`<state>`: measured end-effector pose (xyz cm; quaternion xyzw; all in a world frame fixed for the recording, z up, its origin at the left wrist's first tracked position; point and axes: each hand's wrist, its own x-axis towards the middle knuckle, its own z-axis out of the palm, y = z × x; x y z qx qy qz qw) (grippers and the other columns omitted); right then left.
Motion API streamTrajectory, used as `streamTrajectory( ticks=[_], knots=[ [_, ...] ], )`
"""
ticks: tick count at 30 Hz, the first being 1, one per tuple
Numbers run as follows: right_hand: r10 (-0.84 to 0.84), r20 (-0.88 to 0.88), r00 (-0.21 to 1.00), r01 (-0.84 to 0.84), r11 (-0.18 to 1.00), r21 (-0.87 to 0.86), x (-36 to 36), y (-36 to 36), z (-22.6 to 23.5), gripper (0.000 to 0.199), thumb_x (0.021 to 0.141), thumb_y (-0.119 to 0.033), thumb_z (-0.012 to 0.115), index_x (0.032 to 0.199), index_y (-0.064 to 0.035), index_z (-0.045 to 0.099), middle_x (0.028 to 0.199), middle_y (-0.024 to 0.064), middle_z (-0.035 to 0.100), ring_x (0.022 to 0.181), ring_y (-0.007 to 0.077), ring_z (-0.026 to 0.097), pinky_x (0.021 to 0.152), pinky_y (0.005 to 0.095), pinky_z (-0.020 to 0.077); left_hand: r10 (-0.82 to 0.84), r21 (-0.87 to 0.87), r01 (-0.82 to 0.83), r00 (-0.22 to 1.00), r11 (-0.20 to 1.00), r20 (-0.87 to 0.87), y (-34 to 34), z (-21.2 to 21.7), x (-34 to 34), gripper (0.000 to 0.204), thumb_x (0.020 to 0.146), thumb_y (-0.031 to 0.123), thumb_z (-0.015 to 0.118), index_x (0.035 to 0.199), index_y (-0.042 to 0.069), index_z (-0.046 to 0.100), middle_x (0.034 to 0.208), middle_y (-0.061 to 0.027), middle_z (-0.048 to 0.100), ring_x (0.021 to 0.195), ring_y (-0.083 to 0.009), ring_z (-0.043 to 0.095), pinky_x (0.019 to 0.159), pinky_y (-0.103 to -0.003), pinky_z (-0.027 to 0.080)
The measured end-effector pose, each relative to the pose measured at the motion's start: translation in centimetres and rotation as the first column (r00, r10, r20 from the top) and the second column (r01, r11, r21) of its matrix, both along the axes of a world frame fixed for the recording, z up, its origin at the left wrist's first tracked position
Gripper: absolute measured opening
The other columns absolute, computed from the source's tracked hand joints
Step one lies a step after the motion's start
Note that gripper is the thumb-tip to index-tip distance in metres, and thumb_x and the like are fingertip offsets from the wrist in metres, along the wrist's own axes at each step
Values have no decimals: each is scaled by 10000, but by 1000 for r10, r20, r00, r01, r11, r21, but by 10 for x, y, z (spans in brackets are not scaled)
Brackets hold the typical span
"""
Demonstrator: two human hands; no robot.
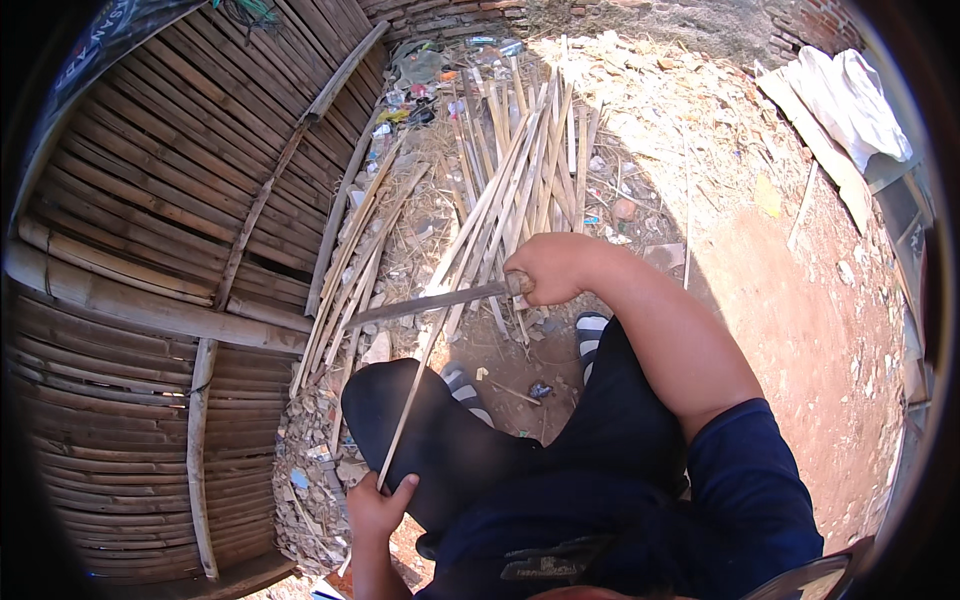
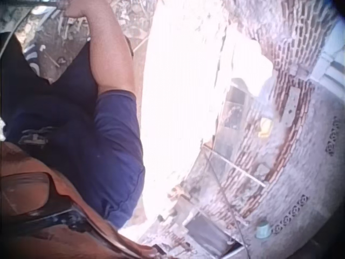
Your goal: The person is using a long knife to shave the surface of a thin bamboo strip while sitting on the ground next to a pile of bamboo slats.
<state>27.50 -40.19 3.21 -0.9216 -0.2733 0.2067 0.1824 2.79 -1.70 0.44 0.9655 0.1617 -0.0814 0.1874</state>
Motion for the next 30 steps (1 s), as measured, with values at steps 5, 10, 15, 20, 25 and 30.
streamTrajectory(
  ticks=[5,10,15,20,25,30],
  knots=[
    [158,84,984,-166,981,104,-2,1,-10,452,761,-330,800,1107,-63,687,963,180,712,948,365,685,830,453,527,-41,142,27,994,989,97,2,-12,-10,610,717,574,817,653,24,560,535,-131,588,532,-351,641,537,-436,502],
    [-398,-180,900,422,898,124,48,-54,-6,559,776,-320,781,1242,-38,654,1112,234,689,1100,349,657,946,433,510,-75,244,42,989,969,131,1,-14,-9,623,732,600,794,687,19,572,558,-157,603,572,-396,658,563,-476,518],
    [-148,-56,987,150,988,32,21,-24,-4,586,780,-341,777,1246,-10,648,1180,233,676,1132,379,638,971,443,505,-81,201,63,993,978,84,0,-9,-5,676,797,670,695,696,12,578,587,-197,610,636,-444,660,604,-516,510],
    [150,6,989,-150,989,7,-20,11,12,554,760,-375,795,1173,-29,667,1029,216,706,1025,400,661,898,464,514,-96,179,78,991,981,95,9,-16,-6,694,901,671,556,715,3,592,634,-242,613,687,-482,649,632,-544,498],
    [-338,-147,930,362,909,205,35,-45,6,626,785,-329,786,1273,28,622,1030,220,705,965,329,687,838,424,526,-56,182,41,996,982,76,9,-16,-5,674,937,640,517,734,4,602,675,-264,622,722,-495,642,651,-560,487],
    [-390,-202,899,428,880,207,36,-47,-2,636,794,-302,779,1318,12,601,1054,215,704,979,341,686,853,442,529,-63,152,51,995,987,77,14,-18,-2,692,938,653,501,737,-2,601,671,-268,617,726,-498,639,654,-558,485]
  ],
)
